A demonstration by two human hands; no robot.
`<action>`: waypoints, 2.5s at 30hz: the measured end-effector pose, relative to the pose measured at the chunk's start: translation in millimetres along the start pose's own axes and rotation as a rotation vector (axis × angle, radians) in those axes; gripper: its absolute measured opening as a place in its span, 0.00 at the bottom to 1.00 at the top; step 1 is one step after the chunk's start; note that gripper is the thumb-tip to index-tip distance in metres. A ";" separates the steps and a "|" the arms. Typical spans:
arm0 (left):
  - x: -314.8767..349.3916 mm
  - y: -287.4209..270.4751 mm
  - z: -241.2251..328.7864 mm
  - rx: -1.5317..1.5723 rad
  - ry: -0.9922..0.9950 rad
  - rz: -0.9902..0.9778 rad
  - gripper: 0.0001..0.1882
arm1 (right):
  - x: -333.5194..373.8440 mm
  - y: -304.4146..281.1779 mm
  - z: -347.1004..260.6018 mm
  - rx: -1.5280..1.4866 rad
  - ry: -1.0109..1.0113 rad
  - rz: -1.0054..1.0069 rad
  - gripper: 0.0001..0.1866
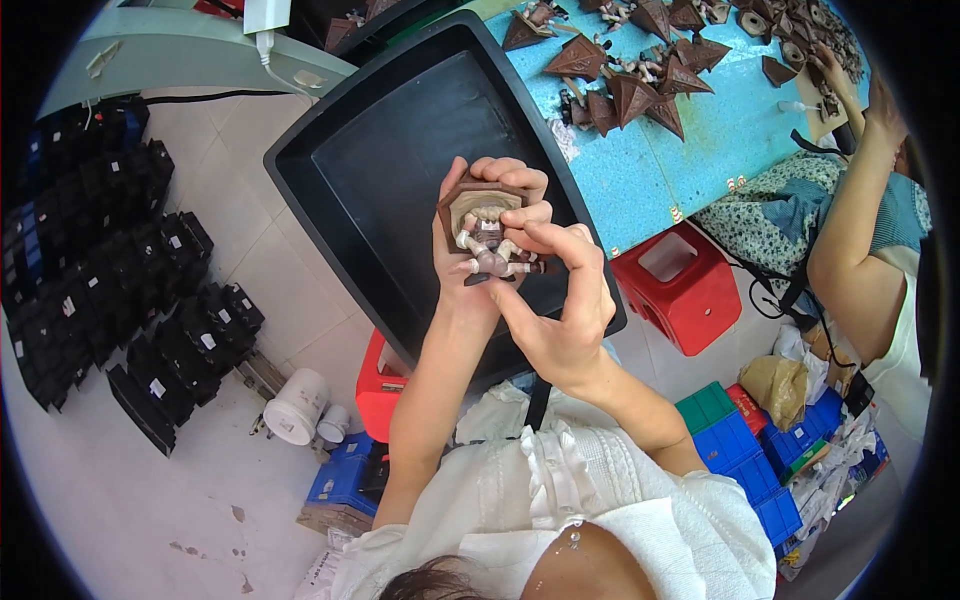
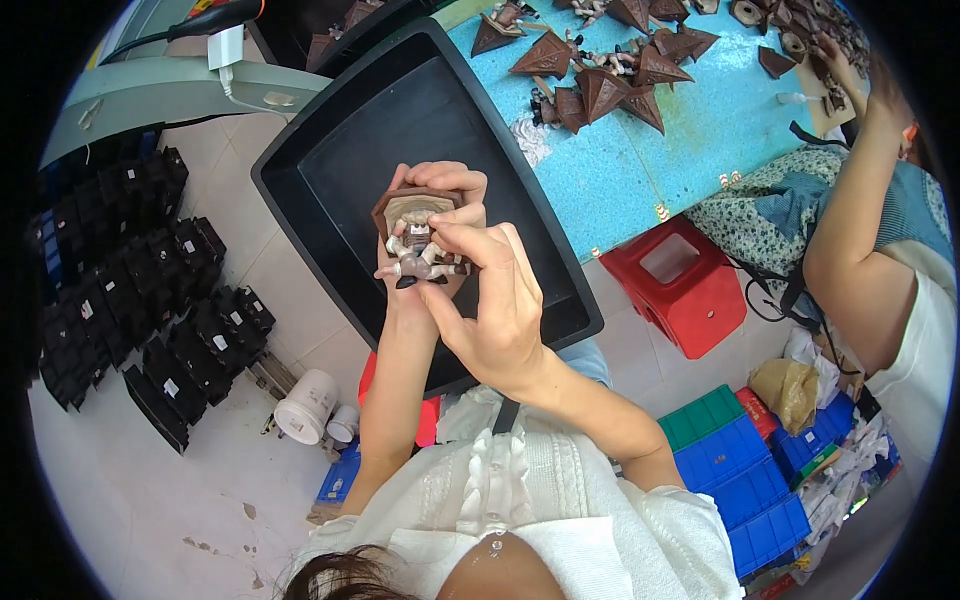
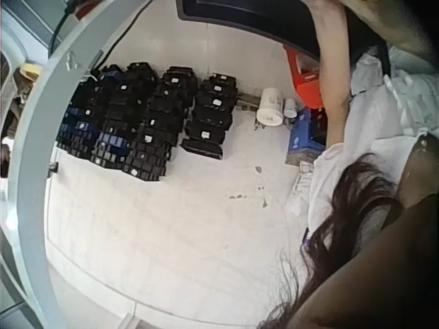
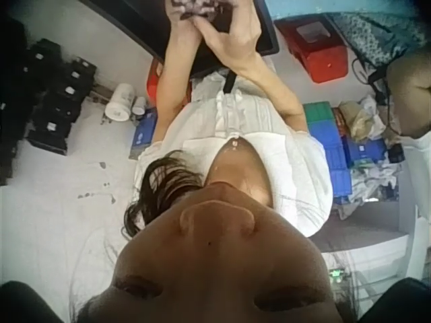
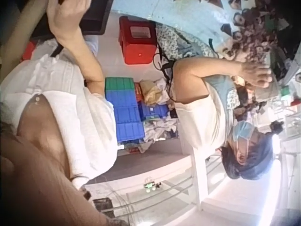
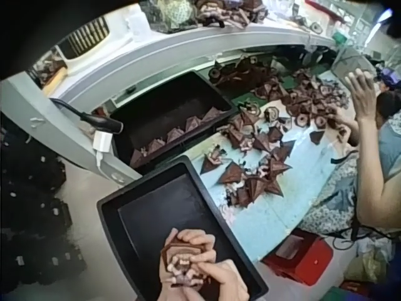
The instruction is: The person assembles figurines by taking components from the table, applying glue with a squeeze bottle, attaching the pieces together by hand, and placing the assembled figurines into a tray.
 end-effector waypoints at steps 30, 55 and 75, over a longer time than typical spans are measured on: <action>244.6 -87.9 177.4 -1.613 1.381 0.681 0.28 | 14.4 247.7 104.9 -0.154 0.523 -0.665 0.37; 412.0 -533.2 343.5 -2.516 -0.776 1.563 0.18 | 76.4 37.1 165.1 0.408 0.238 -0.619 0.05; 210.5 -438.7 494.5 -2.668 -0.200 1.010 0.21 | 41.3 20.1 102.3 0.227 0.092 -0.165 0.04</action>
Point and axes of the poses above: each hand's wrist, its own x-axis away from the middle knuckle, its own y-axis out of the palm, z = x × y, the point moved 5 cm from there along -x, towards the middle knuckle, and after that the axes turned 10 degrees about x, right-handed, at the moved point
